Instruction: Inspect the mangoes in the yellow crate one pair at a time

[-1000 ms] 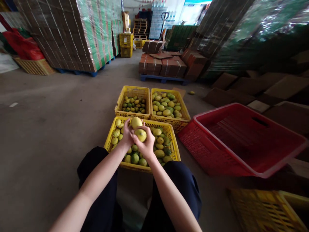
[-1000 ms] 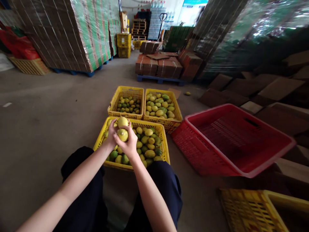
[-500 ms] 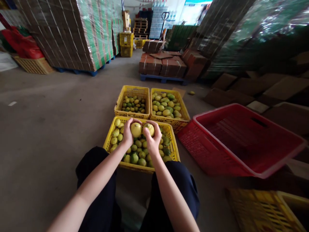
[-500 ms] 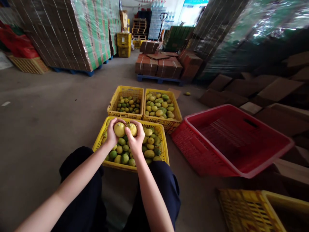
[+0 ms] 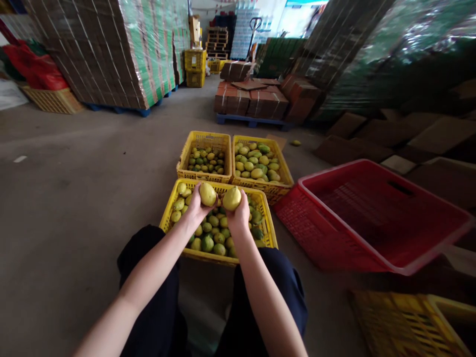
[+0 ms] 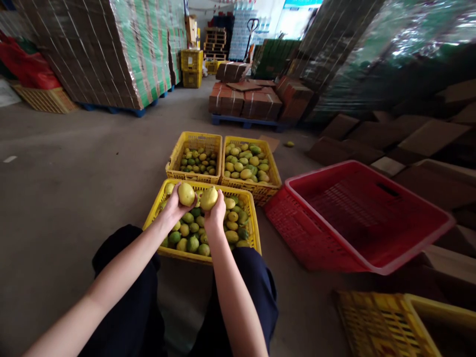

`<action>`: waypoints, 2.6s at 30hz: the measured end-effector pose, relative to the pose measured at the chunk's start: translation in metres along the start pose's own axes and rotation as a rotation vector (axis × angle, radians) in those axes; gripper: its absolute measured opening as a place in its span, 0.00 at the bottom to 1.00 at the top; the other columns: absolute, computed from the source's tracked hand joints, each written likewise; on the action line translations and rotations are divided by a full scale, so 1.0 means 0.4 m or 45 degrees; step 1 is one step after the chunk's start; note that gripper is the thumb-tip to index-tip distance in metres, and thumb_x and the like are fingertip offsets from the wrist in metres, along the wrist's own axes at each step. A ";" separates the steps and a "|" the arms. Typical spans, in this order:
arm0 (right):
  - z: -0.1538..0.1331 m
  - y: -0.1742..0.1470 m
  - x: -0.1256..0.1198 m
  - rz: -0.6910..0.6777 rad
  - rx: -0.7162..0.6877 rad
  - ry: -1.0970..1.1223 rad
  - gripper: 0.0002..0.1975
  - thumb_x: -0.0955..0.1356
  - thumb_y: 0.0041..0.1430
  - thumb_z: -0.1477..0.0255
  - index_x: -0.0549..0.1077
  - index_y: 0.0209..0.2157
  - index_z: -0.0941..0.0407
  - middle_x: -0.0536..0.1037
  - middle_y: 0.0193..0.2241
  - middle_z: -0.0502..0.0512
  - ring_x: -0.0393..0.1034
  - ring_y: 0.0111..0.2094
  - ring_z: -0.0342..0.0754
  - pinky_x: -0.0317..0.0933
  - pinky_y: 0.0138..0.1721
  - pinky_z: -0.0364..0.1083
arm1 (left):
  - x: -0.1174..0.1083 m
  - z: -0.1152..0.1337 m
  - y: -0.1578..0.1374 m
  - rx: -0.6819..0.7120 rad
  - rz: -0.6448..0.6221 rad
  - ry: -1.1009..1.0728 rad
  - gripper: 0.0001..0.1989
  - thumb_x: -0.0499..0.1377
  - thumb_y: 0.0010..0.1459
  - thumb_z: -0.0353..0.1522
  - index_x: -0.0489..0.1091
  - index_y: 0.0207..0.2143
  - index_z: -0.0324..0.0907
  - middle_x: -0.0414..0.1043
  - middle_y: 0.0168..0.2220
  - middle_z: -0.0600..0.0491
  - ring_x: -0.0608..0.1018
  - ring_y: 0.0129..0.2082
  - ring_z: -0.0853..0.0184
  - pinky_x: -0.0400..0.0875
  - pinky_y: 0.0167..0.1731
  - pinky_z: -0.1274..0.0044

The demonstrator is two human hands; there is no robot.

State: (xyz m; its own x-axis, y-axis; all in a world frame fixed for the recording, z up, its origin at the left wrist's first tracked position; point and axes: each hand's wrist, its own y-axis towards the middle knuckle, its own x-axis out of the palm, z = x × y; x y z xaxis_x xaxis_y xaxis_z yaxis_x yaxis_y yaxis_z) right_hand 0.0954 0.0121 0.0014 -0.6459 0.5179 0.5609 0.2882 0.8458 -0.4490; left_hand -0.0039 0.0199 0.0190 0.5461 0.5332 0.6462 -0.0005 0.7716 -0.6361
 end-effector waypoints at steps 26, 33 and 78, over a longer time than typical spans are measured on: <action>0.025 0.049 -0.040 -0.248 -0.003 0.006 0.15 0.68 0.58 0.57 0.75 0.30 0.56 0.81 0.26 0.52 0.76 0.26 0.48 0.71 0.27 0.45 | -0.013 0.010 -0.009 -0.112 -0.197 -0.252 0.09 0.54 0.59 0.32 0.73 0.38 0.41 0.78 0.28 0.48 0.84 0.34 0.57 0.82 0.32 0.69; 0.067 0.039 -0.040 -0.299 -0.879 -0.681 0.20 0.67 0.61 0.54 0.79 0.44 0.53 0.80 0.48 0.57 0.72 0.54 0.54 0.62 0.61 0.56 | -0.021 -0.072 0.011 -0.020 -0.237 -0.158 0.08 0.58 0.50 0.28 0.73 0.34 0.44 0.78 0.30 0.51 0.84 0.41 0.58 0.81 0.39 0.73; 0.072 -0.010 -0.049 -0.463 -1.017 -0.719 0.29 0.79 0.46 0.61 0.72 0.49 0.51 0.77 0.42 0.53 0.73 0.43 0.52 0.70 0.48 0.53 | -0.037 0.053 0.006 0.116 -0.014 -0.099 0.14 0.51 0.65 0.34 0.74 0.31 0.42 0.72 0.23 0.54 0.76 0.24 0.66 0.73 0.26 0.77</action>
State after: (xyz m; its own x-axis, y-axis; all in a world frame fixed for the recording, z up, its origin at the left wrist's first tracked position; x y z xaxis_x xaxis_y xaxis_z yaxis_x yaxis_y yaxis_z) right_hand 0.0867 -0.0051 -0.0278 -0.9647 0.2537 0.0707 0.2610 0.8841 0.3876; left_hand -0.0295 0.0212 0.0170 0.4795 0.5471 0.6861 -0.0731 0.8040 -0.5901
